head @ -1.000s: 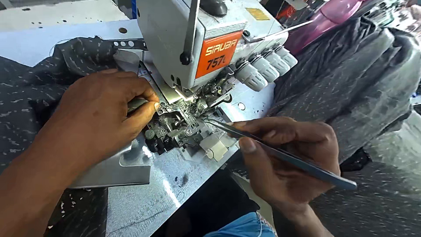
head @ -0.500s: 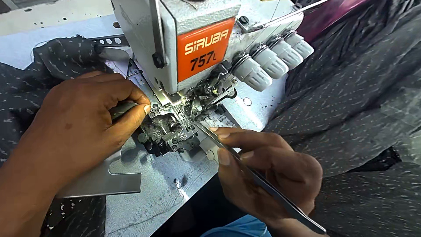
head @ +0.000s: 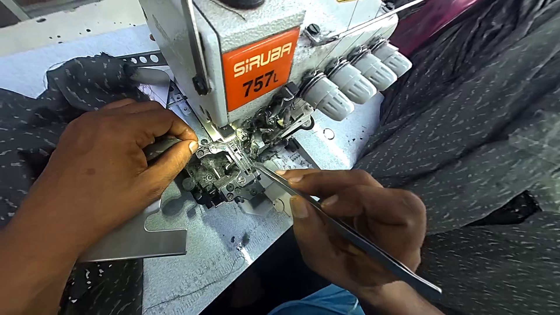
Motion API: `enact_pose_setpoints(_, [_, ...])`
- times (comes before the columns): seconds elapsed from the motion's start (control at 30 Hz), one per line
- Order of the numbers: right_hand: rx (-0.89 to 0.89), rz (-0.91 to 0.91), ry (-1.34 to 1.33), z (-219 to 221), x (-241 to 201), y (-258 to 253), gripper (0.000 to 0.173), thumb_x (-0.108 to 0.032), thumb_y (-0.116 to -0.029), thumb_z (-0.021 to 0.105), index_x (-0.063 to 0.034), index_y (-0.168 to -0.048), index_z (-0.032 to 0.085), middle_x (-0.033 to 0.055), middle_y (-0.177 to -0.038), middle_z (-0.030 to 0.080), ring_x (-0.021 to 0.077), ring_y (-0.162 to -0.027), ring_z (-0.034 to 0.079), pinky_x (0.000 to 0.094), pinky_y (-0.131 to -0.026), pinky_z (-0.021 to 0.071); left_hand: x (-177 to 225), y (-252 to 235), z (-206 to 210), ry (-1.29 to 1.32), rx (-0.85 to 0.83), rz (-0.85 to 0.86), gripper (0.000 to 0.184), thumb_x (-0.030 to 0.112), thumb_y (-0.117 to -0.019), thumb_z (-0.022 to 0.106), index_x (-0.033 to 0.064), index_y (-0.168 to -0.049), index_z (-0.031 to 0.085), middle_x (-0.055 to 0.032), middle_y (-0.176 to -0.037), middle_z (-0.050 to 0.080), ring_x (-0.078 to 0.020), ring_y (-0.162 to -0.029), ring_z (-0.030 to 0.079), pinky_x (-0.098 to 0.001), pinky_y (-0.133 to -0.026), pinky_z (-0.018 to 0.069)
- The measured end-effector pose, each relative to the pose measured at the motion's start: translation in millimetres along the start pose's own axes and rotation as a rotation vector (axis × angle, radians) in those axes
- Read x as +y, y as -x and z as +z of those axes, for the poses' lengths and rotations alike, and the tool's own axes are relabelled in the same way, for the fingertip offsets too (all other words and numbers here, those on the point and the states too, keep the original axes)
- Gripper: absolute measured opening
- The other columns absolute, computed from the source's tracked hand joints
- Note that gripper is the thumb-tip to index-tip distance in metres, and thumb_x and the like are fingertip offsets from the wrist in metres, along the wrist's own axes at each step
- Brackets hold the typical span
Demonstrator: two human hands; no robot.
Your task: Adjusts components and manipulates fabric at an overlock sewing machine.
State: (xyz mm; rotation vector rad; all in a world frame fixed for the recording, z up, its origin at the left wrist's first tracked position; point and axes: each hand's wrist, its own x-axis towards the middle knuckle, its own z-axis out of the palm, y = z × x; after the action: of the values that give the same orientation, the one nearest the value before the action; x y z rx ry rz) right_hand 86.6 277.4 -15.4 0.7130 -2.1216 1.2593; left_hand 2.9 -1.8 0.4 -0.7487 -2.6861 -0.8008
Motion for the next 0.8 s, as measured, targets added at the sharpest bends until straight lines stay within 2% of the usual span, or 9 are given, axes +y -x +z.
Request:
enact_pose_setpoints(0.17, [-0.032,0.009,-0.005,-1,0,-4,0.018,-0.005,-0.0915,0.067,-0.0104,-0.103,0.054,0.0034,-0.102,0.068,0.0157,-0.095,0.072,0.0302,-0.080,0.0657,2,-2,1,-0.004,0.008,-0.007,0.020,0.039,-0.0943,0.059,0.0230,-0.092,0.071,0.0106,-0.084,0.060,-0.0030,-0.081,0.056,-0.0295,-0.070,0.0442])
enact_pose_setpoints(0.27, [-0.078,0.026,0.036,-6,-3,-8,0.018,-0.006,-0.0919,0.067,-0.0093,-0.104,0.054,0.0031,-0.102,0.068,0.0132,-0.095,0.072,0.0271,-0.080,0.0645,3,-3,0,-0.003,0.002,-0.012,0.021,0.038,-0.0946,0.058,0.0223,-0.091,0.071,0.0108,-0.083,0.059,-0.0022,-0.079,0.054,-0.0286,-0.069,0.0432])
enact_pose_setpoints(0.4, [-0.157,0.087,0.101,-14,-8,-20,0.014,-0.010,-0.0930,0.067,-0.0085,-0.103,0.057,0.0013,-0.098,0.070,0.0048,-0.082,0.066,0.0167,-0.065,0.0552,3,-3,-1,0.010,-0.007,-0.028,0.020,0.039,-0.0949,0.060,0.0222,-0.093,0.071,0.0107,-0.084,0.060,-0.0018,-0.079,0.055,-0.0275,-0.069,0.0437])
enact_pose_setpoints(0.43, [-0.165,0.087,0.095,-14,-8,-22,0.013,-0.009,-0.0929,0.066,-0.0081,-0.103,0.058,0.0015,-0.097,0.069,0.0045,-0.081,0.066,0.0165,-0.064,0.0541,3,-3,-1,0.010,-0.010,-0.032,0.020,0.039,-0.0949,0.060,0.0219,-0.094,0.071,0.0104,-0.085,0.060,-0.0020,-0.079,0.055,-0.0277,-0.070,0.0437])
enact_pose_setpoints(0.47, [-0.164,0.072,0.084,-13,-6,-20,0.013,-0.008,-0.0929,0.066,-0.0079,-0.101,0.057,0.0024,-0.097,0.069,0.0062,-0.084,0.067,0.0179,-0.066,0.0558,3,-3,-2,0.008,-0.011,-0.031,0.021,0.039,-0.0951,0.061,0.0216,-0.094,0.072,0.0102,-0.086,0.061,-0.0021,-0.080,0.055,-0.0277,-0.070,0.0442])
enact_pose_setpoints(0.53, [-0.137,0.017,0.058,-7,-2,-11,0.011,-0.006,-0.0932,0.066,-0.0076,-0.096,0.055,0.0050,-0.099,0.066,0.0137,-0.095,0.070,0.0272,-0.079,0.0634,4,-3,-2,0.004,-0.015,-0.024,0.022,0.039,-0.0955,0.060,0.0209,-0.095,0.072,0.0097,-0.087,0.061,-0.0027,-0.080,0.054,-0.0284,-0.071,0.0435])
enact_pose_setpoints(0.57, [-0.112,-0.012,0.057,-3,1,-5,0.012,-0.006,-0.0939,0.065,-0.0078,-0.094,0.054,0.0060,-0.100,0.065,0.0158,-0.098,0.071,0.0304,-0.082,0.0643,4,-3,-2,0.003,-0.016,-0.021,0.022,0.039,-0.0957,0.060,0.0206,-0.095,0.072,0.0094,-0.086,0.061,-0.0030,-0.079,0.054,-0.0287,-0.070,0.0430])
enact_pose_setpoints(0.63, [-0.054,-0.054,0.061,6,8,6,0.014,-0.006,-0.0955,0.066,-0.0086,-0.093,0.052,0.0069,-0.102,0.065,0.0173,-0.100,0.072,0.0324,-0.084,0.0657,4,-4,-2,-0.006,-0.016,-0.020,0.023,0.039,-0.0957,0.060,0.0202,-0.095,0.072,0.0086,-0.086,0.061,-0.0036,-0.080,0.054,-0.0291,-0.070,0.0431])
enact_pose_setpoints(0.8, [0.049,-0.156,-0.004,21,23,21,0.018,-0.002,-0.0944,0.068,-0.0080,-0.100,0.052,0.0075,-0.106,0.062,0.0189,-0.104,0.071,0.0356,-0.089,0.0655,4,-3,-1,0.002,-0.020,-0.025,0.023,0.040,-0.0956,0.060,0.0208,-0.096,0.072,0.0087,-0.087,0.061,-0.0038,-0.080,0.055,-0.0298,-0.071,0.0440])
